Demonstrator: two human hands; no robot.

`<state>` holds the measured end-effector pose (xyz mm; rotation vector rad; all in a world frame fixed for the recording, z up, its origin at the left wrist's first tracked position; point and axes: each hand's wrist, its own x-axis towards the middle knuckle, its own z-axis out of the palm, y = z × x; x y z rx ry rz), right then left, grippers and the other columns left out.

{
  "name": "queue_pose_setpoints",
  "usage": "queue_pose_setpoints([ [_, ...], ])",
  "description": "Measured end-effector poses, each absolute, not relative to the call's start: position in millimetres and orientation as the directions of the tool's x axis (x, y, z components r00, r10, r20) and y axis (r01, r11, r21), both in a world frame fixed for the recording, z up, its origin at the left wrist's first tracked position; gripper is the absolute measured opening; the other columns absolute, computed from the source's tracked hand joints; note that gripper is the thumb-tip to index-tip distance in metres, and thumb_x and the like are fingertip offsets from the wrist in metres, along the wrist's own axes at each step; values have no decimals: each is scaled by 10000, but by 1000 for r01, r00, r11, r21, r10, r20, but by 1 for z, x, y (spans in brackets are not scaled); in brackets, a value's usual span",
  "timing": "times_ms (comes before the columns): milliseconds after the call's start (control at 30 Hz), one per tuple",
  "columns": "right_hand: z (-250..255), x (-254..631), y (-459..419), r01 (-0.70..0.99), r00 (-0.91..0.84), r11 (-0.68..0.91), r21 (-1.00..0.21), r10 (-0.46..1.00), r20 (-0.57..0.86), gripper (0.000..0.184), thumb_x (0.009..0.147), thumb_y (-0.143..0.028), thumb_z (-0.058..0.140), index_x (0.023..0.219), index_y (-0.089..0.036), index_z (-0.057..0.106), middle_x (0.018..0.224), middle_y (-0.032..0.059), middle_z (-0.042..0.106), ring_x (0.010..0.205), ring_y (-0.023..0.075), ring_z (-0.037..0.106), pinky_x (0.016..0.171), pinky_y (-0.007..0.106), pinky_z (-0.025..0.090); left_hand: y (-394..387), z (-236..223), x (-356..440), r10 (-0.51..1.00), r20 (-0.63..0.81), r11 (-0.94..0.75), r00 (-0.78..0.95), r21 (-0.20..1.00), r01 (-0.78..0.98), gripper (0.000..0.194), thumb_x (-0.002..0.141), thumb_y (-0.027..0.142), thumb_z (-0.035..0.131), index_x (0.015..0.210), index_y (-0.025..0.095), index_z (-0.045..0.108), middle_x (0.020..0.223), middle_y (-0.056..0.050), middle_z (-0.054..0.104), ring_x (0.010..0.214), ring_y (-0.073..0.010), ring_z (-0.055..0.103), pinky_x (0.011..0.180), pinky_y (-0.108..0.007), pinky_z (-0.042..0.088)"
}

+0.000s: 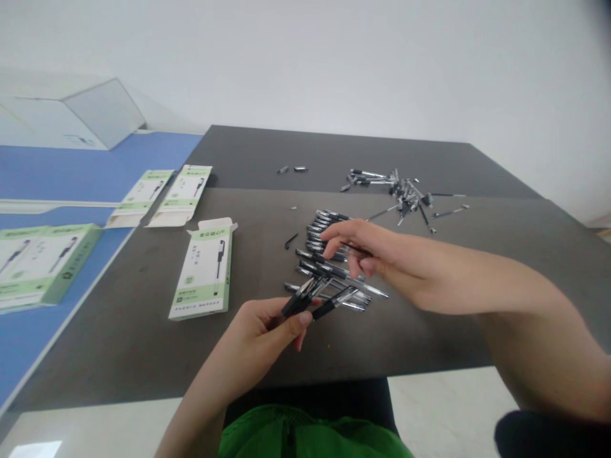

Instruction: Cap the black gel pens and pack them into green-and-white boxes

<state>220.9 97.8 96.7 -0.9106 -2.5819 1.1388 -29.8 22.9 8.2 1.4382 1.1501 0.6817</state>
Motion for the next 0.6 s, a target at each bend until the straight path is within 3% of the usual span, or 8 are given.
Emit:
queue_pose_setpoints([
  [167, 109, 219, 96, 465, -752, 389, -795, 648, -123, 243, 1015, -195, 510, 1249, -208, 571, 1022, 29, 760, 881, 157, 704, 736, 264, 531, 22, 13, -34, 903, -234, 103, 360, 932, 349, 444, 951, 497, 574, 637, 184, 600, 663, 14, 577, 681, -154, 523, 678, -270, 361],
  [300, 114, 208, 94, 474, -717, 440, -763, 696, -45, 146, 956, -160, 586, 996, -209, 718, 878, -10, 744, 751, 127, 661, 644, 246, 489, 22, 14, -33, 895, -262, 101, 360, 907, 409, 449, 961, 503, 542, 644, 188, 589, 662, 17, 558, 678, -160, 513, 673, -278, 345],
  [467, 109, 197, 96, 353, -746, 564, -746, 651, 140, 185, 967, -141, 602, 992, -179, 782, 976, 33, 718, 867, 139, 667, 755, 265, 510, 21, 15, -30, 891, -258, 95, 374, 910, 403, 454, 963, 509, 534, 641, 191, 577, 646, 22, 540, 657, -155, 497, 653, -275, 339],
  [600, 104, 193, 95, 344, -764, 614, -711, 623, 168, 207, 965, -109, 606, 1024, -159, 798, 991, 48, 718, 863, 132, 668, 750, 259, 502, 22, 16, -31, 890, -248, 88, 382, 916, 391, 443, 956, 506, 539, 647, 192, 584, 634, 22, 535, 646, -155, 496, 641, -271, 344],
])
